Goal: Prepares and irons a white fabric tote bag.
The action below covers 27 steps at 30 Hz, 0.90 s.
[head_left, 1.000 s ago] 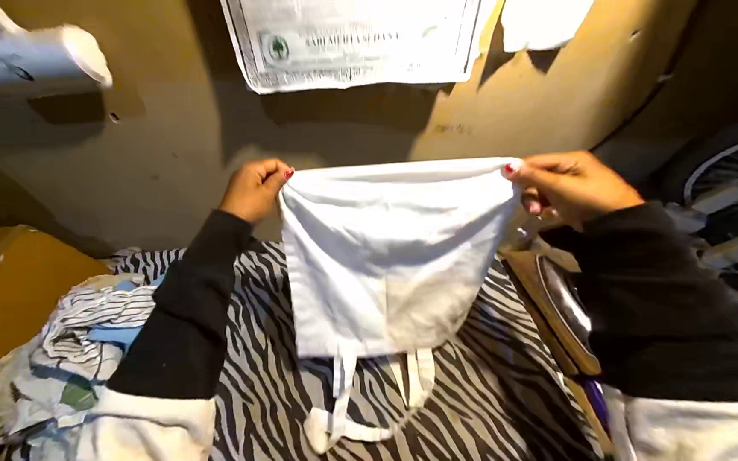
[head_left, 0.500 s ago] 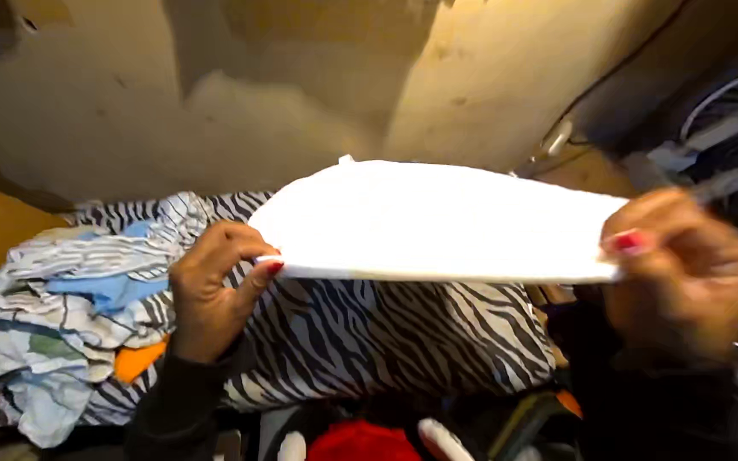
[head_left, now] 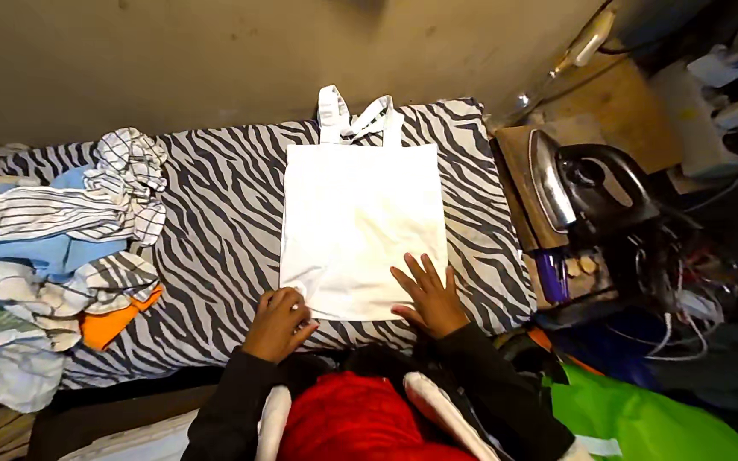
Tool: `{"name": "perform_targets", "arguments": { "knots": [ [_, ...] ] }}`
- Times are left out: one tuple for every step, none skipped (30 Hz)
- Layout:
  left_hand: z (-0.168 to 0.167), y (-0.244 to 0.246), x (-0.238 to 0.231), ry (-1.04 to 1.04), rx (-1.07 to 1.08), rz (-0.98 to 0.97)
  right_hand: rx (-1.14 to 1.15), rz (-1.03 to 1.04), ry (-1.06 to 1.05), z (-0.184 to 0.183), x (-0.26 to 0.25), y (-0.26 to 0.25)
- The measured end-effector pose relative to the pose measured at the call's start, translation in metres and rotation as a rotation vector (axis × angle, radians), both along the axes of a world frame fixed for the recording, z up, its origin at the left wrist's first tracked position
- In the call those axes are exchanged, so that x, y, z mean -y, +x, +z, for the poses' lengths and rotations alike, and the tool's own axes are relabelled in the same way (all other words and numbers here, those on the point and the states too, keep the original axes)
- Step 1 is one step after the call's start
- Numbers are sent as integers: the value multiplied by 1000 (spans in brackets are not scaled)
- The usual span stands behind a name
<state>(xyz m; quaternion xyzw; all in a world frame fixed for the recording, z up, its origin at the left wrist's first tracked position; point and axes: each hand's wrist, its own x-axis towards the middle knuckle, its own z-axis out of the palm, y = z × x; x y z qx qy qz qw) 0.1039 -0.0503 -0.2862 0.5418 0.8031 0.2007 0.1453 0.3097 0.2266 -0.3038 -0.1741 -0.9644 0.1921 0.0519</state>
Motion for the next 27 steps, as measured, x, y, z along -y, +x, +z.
{"name": "perform_targets", "arguments": {
  "knots": [
    [-2,-5,8,-4,-14,17,-18,-5,14,0,-17,2],
    [-1,-9,12,34,-52,54,-79,-56,61,11,-43,3],
    [0,-9,17,79,-93,95,-132,-142,119,28,-74,6],
    [2,-5,19,113,-129,120,-149,-240,210,49,-105,15],
    [4,1,16,139,-147,123,-117,-348,283,72,-135,24],
    [5,5,7,155,-143,107,-61,-464,311,93,-162,30],
    [4,11,-6,152,-118,77,2,-587,311,109,-183,31],
    [2,20,-19,132,-89,45,85,-697,307,119,-199,31],
    [-3,28,-31,101,-60,10,175,-781,296,126,-210,27],
    [-7,34,-40,69,-27,-16,234,-840,268,133,-219,21],
    [-9,40,-45,38,9,-29,274,-871,243,137,-224,16],
    [-10,42,-45,36,17,-27,299,-883,203,141,-228,15],
    [-10,43,-41,57,9,-16,304,-878,136,145,-230,16],
    [-9,41,-34,84,-10,3,309,-855,78,148,-226,16],
    [-8,38,-27,119,-38,28,314,-812,48,153,-213,12],
    [-8,34,-21,159,-67,53,303,-740,51,157,-190,4],
    [-7,30,-16,193,-85,69,299,-649,80,160,-164,-6],
    [-5,28,-14,213,-97,79,315,-547,100,159,-136,-17],
    [-3,26,-13,229,-107,80,351,-425,93,155,-108,-28],
    [-1,23,-16,238,-116,74,397,-289,62,145,-82,-41],
    [2,20,-21,231,-122,60,440,-151,17,133,-58,-55],
    [5,18,-24,202,-121,43,487,-23,-18,120,-39,-70],
    [7,16,-24,149,-109,34,527,65,-28,111,-27,-84],
    [8,14,-21,95,-96,47,539,88,-24,107,-23,-96],
    [8,13,-12,49,-83,81,509,61,-5,102,-24,-104],
    [4,13,0,34,-85,129,439,29,33,93,-29,-104],
    [2,13,13,52,-97,188,416,11,47,91,-31,-100]
  ]
}}
